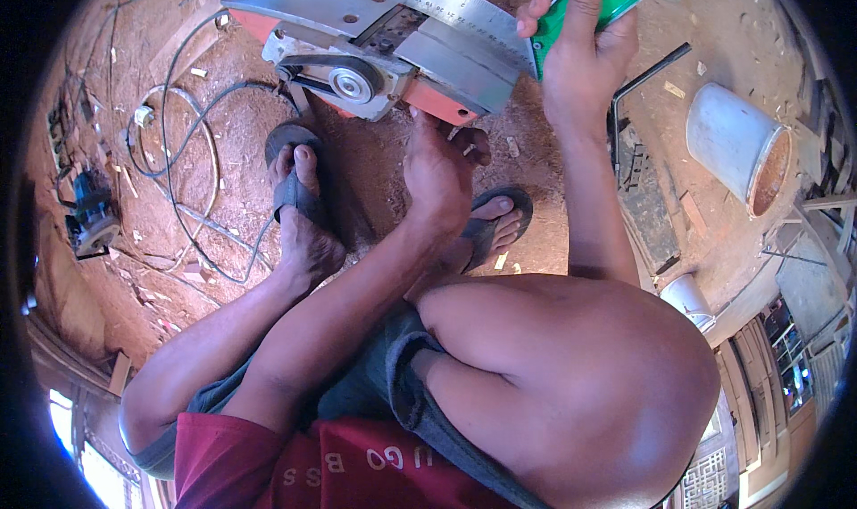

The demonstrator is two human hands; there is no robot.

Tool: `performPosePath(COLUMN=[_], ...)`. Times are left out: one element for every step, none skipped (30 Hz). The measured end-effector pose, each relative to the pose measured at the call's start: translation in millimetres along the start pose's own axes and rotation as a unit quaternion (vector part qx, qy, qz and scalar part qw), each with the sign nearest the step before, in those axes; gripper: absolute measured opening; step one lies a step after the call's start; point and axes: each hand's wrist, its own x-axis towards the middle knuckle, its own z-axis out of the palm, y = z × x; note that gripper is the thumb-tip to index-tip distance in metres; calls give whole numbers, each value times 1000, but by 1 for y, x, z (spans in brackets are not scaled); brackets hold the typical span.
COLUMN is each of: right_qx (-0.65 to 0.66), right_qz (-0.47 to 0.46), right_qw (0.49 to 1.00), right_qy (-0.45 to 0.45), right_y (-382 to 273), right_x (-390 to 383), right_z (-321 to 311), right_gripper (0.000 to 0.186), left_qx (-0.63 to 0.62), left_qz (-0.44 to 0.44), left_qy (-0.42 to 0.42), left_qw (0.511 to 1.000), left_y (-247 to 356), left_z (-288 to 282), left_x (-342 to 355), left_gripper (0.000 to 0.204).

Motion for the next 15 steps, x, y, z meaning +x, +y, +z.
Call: performPosePath(right_qx=[-7, 3, 13, 23, 25, 26, 28, 26, 25, 24, 25, 26, 27, 23, 19], right_qz=[-2, -3, -4, -5, -3, 0, 2, 1, -1, -2, 1, 3, 6, 1, -3], right_qw=[1000, 1000, 1000, 1000, 1000, 999, 999, 999, 999, 999, 999, 999, 999, 999, 999], right_qy=[1, -5, -12, -18, -18, -18, -18, -21, -25, -29, -28, -28, -28, -30, -32], right_y=[1, 1, 2, 3, 2, 2, 2, 2, 2, 2, 2, 2, 3, 3, 3], right_x=[0, 1, 1, 1, 1, 0, 0, 0, 0, 1, 1, 1, 1, 1, 1], right_z=[-1, -3, -5, -5, -4, -4, -3, -3, -4, -4, -4, -4, -4, -4, -5], right_gripper=[25, 26, 26, 26, 26, 26, 27, 27, 27, 28, 28, 28, 29, 29, 29], left_qx=[-7, -15, -22, -29, -37, -45, -52, -57, -63, -69, -76, -82, -93, -102, -112], left_qz=[-8, -15, -23, -25, -28, -30, -30, -30, -30, -37, -43, -50, -56, -62, -68], left_qy=[5, 12, 18, 17, 14, 10, 12, 14, 15, 22, 28, 34, 35, 35, 35], left_qw=[1000, 1000, 999, 999, 999, 998, 998, 998, 997, 997, 996, 995, 994, 992, 991], left_y=[-1, -2, -2, -2, -1, 1, 2, 3, 4, 6, 7, 8, 9, 9, 9], left_z=[1, 3, 4, 5, 8, 11, 13, 14, 16, 17, 19, 20, 20, 21, 21], left_x=[1, 0, 0, -1, -2, -3, -4, -4, -5, -5, -6, -7, -7, -6, -5], left_gripper=[51, 51, 51, 50, 50, 49, 48, 48, 47, 46, 45, 45, 45, 45, 46])
